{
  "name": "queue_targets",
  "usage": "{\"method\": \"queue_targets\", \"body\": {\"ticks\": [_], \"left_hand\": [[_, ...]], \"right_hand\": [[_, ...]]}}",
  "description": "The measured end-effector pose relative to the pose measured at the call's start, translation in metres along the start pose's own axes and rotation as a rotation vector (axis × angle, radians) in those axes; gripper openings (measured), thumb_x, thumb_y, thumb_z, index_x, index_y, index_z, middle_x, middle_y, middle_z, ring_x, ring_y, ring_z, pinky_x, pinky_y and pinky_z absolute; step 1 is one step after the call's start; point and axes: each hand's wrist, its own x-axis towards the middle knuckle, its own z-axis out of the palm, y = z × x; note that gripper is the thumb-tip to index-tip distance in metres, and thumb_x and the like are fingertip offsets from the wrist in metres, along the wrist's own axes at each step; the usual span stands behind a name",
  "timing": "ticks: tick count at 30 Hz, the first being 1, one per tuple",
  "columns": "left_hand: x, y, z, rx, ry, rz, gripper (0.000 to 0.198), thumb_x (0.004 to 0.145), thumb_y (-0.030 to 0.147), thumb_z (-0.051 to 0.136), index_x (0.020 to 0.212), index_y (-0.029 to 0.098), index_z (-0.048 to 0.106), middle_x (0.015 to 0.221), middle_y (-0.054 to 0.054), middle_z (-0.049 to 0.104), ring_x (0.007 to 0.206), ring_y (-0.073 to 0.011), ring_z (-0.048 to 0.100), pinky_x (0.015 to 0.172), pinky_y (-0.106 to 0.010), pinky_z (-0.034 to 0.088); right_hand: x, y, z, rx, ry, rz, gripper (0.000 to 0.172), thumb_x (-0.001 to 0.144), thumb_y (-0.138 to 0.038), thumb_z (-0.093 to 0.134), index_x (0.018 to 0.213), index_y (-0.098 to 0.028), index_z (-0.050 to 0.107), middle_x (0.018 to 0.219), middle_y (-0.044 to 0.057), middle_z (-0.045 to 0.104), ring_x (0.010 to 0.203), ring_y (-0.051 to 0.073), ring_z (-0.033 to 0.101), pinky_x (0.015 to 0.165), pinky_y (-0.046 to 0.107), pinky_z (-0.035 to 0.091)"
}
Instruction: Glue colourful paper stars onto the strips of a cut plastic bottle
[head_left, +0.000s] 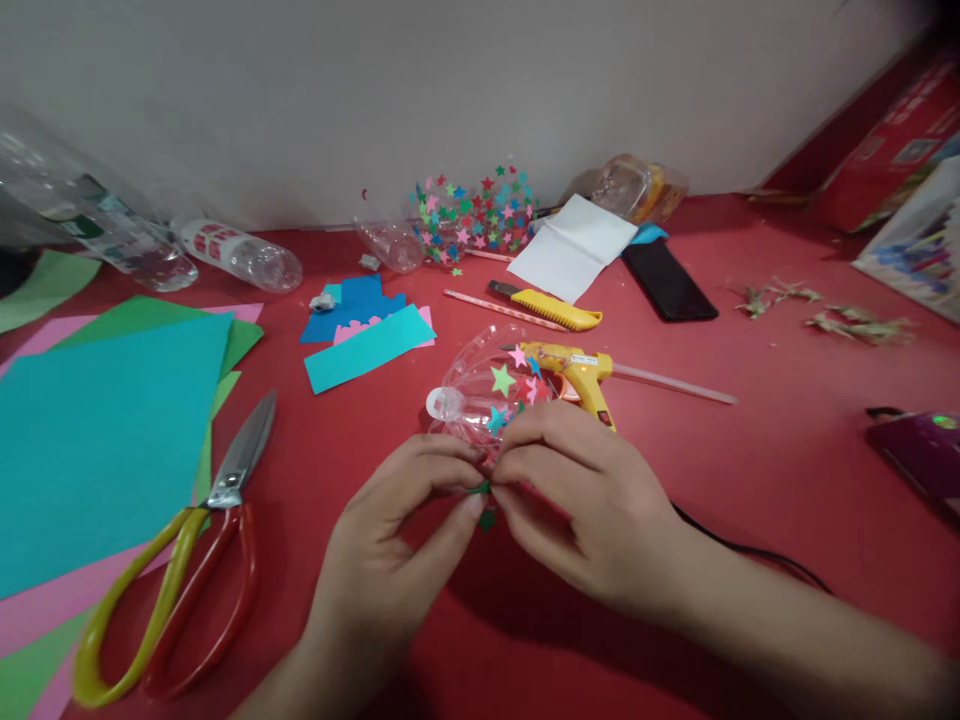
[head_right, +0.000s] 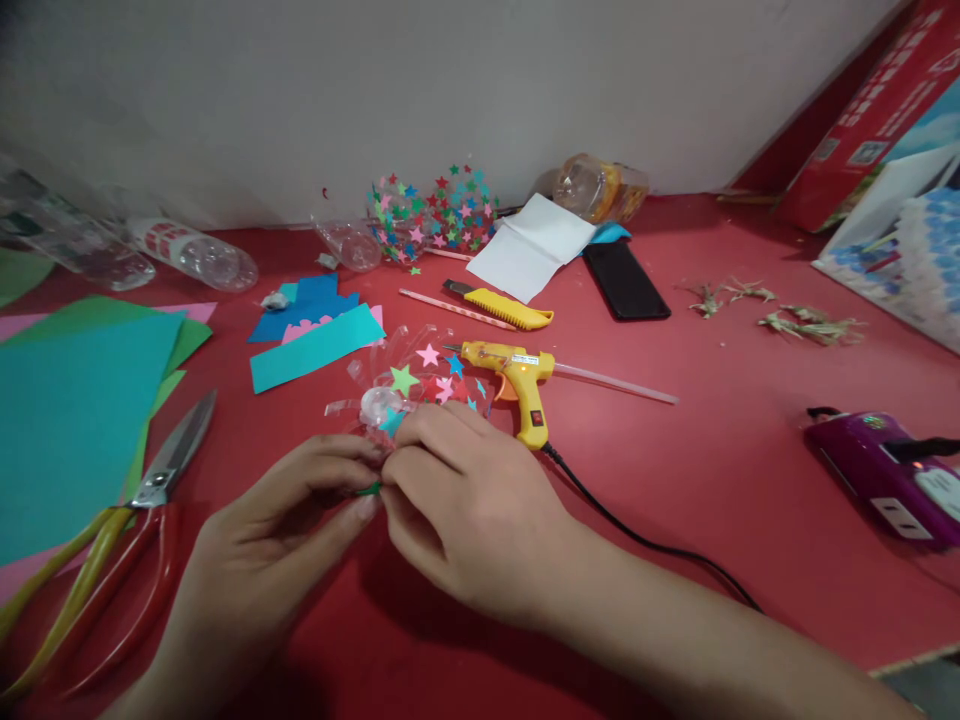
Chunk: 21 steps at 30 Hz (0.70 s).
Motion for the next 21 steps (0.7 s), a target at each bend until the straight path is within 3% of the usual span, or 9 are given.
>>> {"method": "queue_targets", "body": {"ticks": [12,18,21], "left_hand": [[-0.0038,-0.0015,0.0036,-0.062,0.043,-0.104,0.014,0.083,0.014,0.062,0.082,0.027,0.064,0.102,0.002,0.065,0.098,-0.0128,0.062,0.081,-0.019,0.051],[-0.0041,0.0033,0.0055,0.021,0.125,-0.133,0.01,0.081,0.017,0.065,0.076,0.026,0.066,0.103,0.003,0.063,0.069,-0.0063,0.06,0.057,-0.015,0.047],[-0.0026,0.0056,0.0055,0.046,0.155,-0.131,0.01,0.082,0.019,0.065,0.075,0.025,0.066,0.099,0.003,0.062,0.068,-0.0063,0.058,0.055,-0.015,0.046]], "right_hand": [[-0.0015,-0.0008,0.0035,-0.042,0.023,-0.026,0.015,0.089,-0.011,0.054,0.083,-0.008,0.067,0.087,0.011,0.066,0.081,0.019,0.058,0.074,0.032,0.049],[-0.0039,0.0014,0.0055,-0.031,0.045,-0.053,0.012,0.089,-0.01,0.054,0.088,-0.009,0.066,0.091,0.011,0.065,0.085,0.019,0.058,0.077,0.032,0.049],[-0.0044,0.0028,0.0051,-0.018,0.065,-0.063,0.011,0.088,-0.009,0.054,0.088,-0.01,0.066,0.093,0.011,0.065,0.087,0.019,0.058,0.079,0.033,0.049]]}}
